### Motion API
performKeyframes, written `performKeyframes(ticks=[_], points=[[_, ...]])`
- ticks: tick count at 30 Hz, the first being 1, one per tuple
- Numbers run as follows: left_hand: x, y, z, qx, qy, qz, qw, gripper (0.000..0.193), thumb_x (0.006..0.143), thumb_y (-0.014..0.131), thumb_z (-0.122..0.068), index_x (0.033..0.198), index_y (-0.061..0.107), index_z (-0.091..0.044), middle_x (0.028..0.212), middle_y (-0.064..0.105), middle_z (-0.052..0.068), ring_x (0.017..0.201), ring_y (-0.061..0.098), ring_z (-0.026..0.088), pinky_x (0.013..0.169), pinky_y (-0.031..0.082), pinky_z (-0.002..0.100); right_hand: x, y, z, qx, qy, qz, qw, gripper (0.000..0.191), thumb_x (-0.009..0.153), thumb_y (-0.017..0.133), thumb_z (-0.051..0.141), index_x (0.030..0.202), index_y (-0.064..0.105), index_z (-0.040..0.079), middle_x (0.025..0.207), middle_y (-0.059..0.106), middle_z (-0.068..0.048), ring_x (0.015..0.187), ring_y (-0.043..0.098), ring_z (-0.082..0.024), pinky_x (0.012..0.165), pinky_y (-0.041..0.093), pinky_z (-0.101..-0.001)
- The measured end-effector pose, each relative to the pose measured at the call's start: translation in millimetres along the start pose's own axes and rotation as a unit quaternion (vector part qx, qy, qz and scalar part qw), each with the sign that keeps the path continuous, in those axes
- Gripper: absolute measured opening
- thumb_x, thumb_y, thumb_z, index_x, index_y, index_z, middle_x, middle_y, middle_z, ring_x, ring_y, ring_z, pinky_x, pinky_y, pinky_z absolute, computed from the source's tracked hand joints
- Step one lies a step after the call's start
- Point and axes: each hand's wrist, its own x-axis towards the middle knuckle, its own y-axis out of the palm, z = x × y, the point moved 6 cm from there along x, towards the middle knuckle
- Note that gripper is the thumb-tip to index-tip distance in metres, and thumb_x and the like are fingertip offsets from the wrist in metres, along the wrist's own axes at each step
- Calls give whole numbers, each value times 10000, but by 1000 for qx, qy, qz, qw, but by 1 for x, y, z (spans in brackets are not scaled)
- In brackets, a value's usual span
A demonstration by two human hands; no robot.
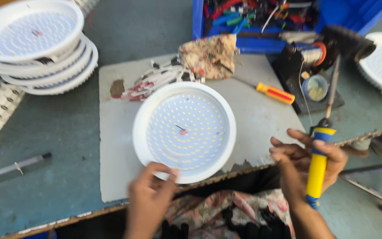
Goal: The person solders wire leads onto the solder pads of round LED panel lights using a soldering iron and solder wire, working on one panel at a time. Finished panels are stacked on the table and a new panel is pulled from the stack to continue.
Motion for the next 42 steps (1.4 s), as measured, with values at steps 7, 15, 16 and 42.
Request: performKeyframes(ticks=[7, 15, 16, 42], points=[[32, -94, 8, 171, 114, -188, 961, 590, 906, 669, -35, 1461, 470, -31, 795, 692, 162, 623, 630, 205, 594, 473, 323, -9, -9, -14, 51, 37, -6, 998, 612, 1016, 702, -79, 1392, 303, 193, 1352, 594, -246, 965, 746, -321, 893, 652, -482], [114, -117, -10, 289, 203, -13, 935, 379, 985, 630, -156, 1354, 685, -95, 1004, 726, 202, 891, 711, 354, 830, 531, 439, -16, 10, 9, 39, -50, 119, 991, 499, 1094, 659, -25, 1353, 295, 198, 1394, 573, -237, 1053, 721, -340, 945, 664, -477], [120, -113, -13, 286, 236, -7, 928, 365, 989, 639, -145, 1348, 674, -86, 1075, 719, 213, 942, 708, 371, 846, 535, 447, -15, 16, 11, 49, -56, 133, 988, 497, 1113, 667, -28, 1362, 300, 198, 1393, 569, -228, 1069, 710, -329, 956, 668, -468], [28, 20, -92, 347, 336, 76, 872, 182, 832, 663, -187, 941, 805, -220, 1483, 494, 118, 1435, 314, 470, 1055, 162, 826, -35, 81, 9, -42, -93, 175, 979, 532, 856, 527, -100, 1264, 306, 158, 1439, 588, -272, 1520, 431, -362, 1324, 246, -541]])
